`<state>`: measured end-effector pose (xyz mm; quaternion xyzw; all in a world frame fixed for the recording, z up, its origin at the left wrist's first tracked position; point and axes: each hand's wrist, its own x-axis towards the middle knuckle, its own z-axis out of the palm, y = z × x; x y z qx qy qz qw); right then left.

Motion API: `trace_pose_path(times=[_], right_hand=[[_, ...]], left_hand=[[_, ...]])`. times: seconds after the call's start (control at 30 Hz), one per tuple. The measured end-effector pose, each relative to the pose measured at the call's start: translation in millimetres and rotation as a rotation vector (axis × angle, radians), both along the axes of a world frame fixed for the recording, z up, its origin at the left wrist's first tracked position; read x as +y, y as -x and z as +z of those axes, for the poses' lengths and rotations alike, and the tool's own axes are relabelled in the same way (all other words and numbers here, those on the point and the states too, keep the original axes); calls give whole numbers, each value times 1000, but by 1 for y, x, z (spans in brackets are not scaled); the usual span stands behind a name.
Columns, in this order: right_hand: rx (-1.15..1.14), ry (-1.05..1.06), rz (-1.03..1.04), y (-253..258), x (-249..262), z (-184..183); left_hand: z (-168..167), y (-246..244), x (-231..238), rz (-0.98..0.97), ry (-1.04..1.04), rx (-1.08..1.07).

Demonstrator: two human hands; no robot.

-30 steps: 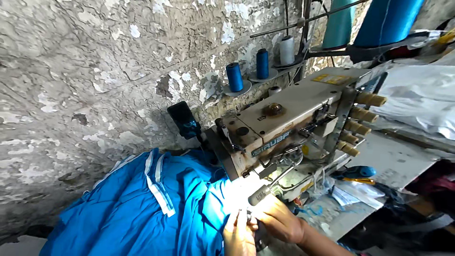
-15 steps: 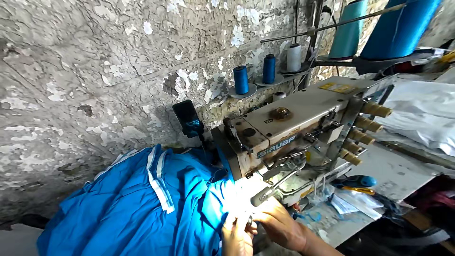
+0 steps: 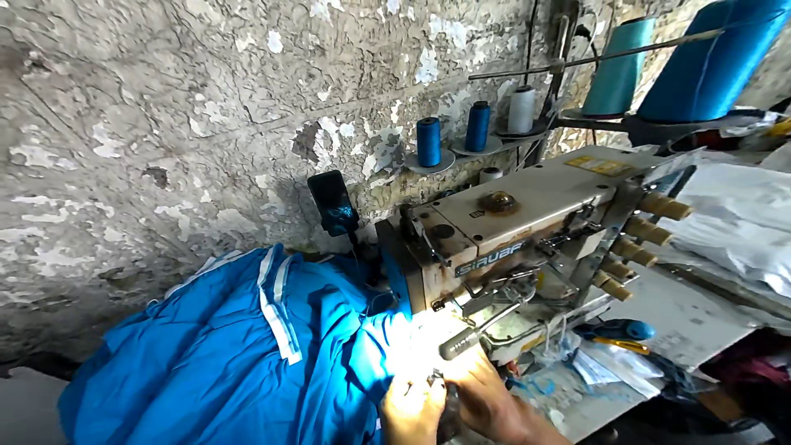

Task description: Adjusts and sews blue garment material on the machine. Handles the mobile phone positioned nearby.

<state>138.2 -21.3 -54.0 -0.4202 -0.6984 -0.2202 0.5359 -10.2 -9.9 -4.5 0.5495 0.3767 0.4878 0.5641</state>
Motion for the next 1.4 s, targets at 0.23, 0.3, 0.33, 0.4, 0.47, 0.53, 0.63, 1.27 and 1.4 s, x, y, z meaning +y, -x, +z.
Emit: trace_pose_path(times=[0.23,0.3,0.33,0.4,0.47,0.53,0.63,1.27,1.4], right_hand=[[314,37,-63,18,-2,7],[355,54,-87,21,-3,10],[361,58,-102,22,-3,10],[365,48,-136,23,-2,10],[381,50,-188,25,0,11],[427,84,-220,28,0,14],[478,165,-226,30,-1,18],[617,216,26,22,-10,15],[584,204,92,23,-14,11]], left_hand=[[-3,-3,-5,57,-59,74],[-7,-4,-5,56,-70,36],[-8,-4,-6,62,-83,33],[-10,-6,-8,79,-120,42],[-11,-8,-10,87,-144,32],[-14,-9,-11,99,-178,33],[-22,-9,-8,94,-262,36],[-9,-5,2,-31,309,-455],[-6,-3,2,-68,373,-546]])
